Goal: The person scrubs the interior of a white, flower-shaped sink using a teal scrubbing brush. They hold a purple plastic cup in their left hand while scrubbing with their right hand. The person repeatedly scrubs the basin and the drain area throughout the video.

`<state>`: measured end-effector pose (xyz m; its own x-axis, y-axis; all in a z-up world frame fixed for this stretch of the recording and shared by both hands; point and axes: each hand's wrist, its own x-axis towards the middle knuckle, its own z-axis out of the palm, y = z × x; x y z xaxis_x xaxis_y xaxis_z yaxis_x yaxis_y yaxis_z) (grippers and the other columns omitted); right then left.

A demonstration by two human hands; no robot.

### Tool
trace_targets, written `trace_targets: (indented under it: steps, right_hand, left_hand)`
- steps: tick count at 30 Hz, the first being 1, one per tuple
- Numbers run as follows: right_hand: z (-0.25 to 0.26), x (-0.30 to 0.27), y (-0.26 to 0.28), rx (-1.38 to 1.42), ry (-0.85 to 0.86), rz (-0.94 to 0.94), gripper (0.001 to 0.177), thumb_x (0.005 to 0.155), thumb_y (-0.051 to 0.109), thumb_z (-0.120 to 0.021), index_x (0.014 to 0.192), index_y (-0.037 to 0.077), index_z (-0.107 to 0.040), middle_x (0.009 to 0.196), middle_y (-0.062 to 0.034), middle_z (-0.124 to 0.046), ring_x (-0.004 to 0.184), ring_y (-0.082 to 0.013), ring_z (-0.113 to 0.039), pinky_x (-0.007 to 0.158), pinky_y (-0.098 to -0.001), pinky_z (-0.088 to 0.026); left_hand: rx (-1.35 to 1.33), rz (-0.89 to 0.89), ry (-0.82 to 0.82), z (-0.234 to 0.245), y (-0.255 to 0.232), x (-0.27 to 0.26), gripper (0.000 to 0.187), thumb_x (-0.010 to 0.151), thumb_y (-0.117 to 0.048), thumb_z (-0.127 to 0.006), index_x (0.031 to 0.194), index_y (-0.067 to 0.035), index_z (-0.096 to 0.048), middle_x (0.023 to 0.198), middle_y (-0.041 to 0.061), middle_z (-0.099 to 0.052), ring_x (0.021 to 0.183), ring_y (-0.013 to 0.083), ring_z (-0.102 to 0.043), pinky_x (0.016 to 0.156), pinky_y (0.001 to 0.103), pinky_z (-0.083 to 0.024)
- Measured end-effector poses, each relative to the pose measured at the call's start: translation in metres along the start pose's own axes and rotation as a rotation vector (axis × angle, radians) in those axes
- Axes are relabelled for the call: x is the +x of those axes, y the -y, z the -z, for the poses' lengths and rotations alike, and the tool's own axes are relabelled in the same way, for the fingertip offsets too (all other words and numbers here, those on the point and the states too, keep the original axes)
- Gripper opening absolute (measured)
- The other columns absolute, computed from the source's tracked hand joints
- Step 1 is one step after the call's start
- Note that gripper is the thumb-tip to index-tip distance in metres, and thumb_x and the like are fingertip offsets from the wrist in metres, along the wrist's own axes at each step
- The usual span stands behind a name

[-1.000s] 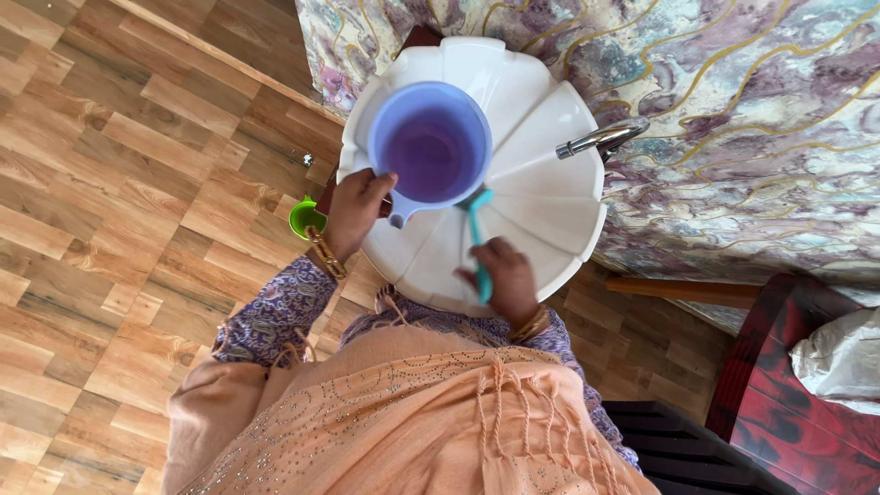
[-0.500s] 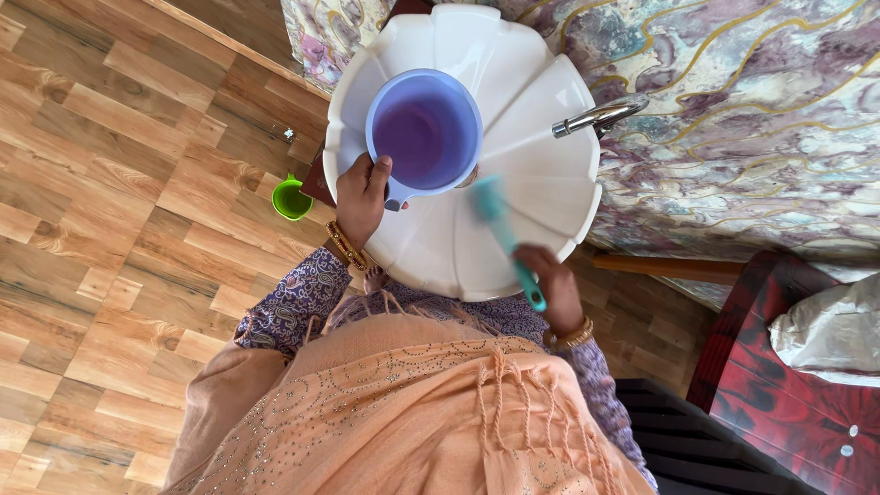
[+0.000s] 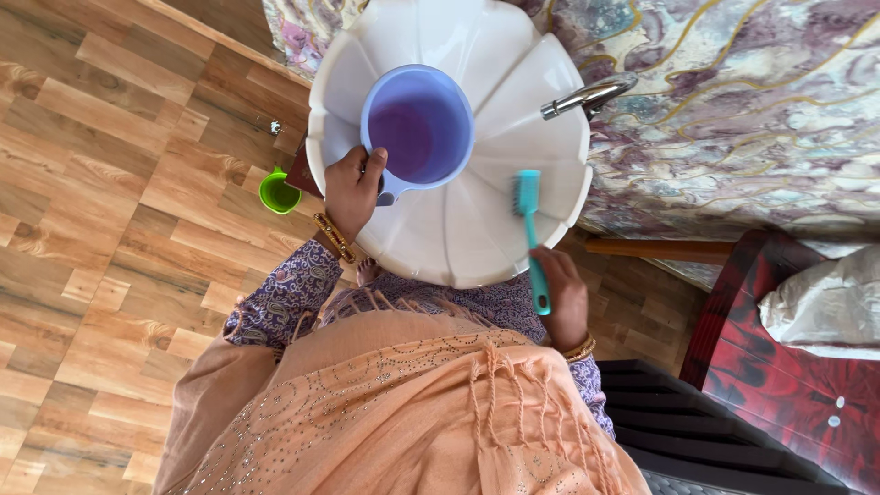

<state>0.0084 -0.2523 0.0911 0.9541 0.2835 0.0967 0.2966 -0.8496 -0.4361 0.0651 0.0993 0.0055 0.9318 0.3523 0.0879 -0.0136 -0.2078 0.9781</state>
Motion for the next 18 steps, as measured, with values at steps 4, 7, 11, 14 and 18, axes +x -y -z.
trace_targets:
  steps: [4,7,11,14,18]
  right_hand:
    - [0.04,-0.014,0.035,0.229,0.104,0.051,0.029,0.087,-0.003,-0.066,0.115,-0.001,-0.072,0.113,-0.0166,-0.074,0.099,-0.0291,-0.075,0.082,-0.0374,-0.059]
    - [0.062,-0.013,0.048,0.504,0.284,0.126,0.034,0.082,-0.005,-0.062,0.115,0.0,-0.071,0.116,-0.0169,-0.074,0.103,-0.0301,-0.075,0.086,-0.0389,-0.059]
    - [0.079,-0.011,0.044,0.293,0.115,0.055,0.033,0.085,-0.003,-0.062,0.116,0.001,-0.07,0.118,-0.0175,-0.072,0.107,-0.0318,-0.073,0.089,-0.0388,-0.059]
    - [0.073,-0.006,0.044,0.057,0.013,0.119,0.037,0.08,-0.003,-0.063,0.116,0.001,-0.072,0.118,-0.0177,-0.072,0.109,-0.0352,-0.072,0.091,-0.0395,-0.059]
    - [0.075,-0.014,0.036,0.364,0.293,0.198,0.03,0.087,-0.001,-0.066,0.117,0.001,-0.071,0.12,-0.019,-0.072,0.108,-0.0351,-0.074,0.087,-0.0379,-0.059]
  left_hand:
    - [0.055,-0.015,0.033,-0.001,0.003,-0.001,0.04,0.106,-0.031,-0.06,0.08,-0.001,-0.061,0.06,0.009,-0.062,0.051,0.0223,-0.062,0.051,0.037,-0.046]
    - [0.078,-0.022,0.051,-0.004,0.007,-0.002,0.042,0.107,-0.033,-0.059,0.081,-0.001,-0.061,0.06,0.008,-0.062,0.051,0.0223,-0.062,0.05,0.038,-0.046]
    - [0.066,-0.03,0.071,-0.003,0.008,-0.007,0.044,0.111,-0.038,-0.054,0.087,-0.001,-0.062,0.061,0.007,-0.061,0.052,0.0206,-0.062,0.05,0.036,-0.047]
    - [-0.084,0.065,0.118,0.005,-0.003,-0.008,0.043,0.11,-0.038,-0.052,0.09,-0.001,-0.06,0.06,0.004,-0.058,0.051,0.0162,-0.065,0.046,0.032,-0.05]
    - [-0.227,0.129,0.098,0.016,-0.014,-0.016,0.038,0.108,-0.036,-0.053,0.092,-0.002,-0.059,0.059,0.001,-0.05,0.048,0.0111,-0.062,0.042,0.028,-0.053]
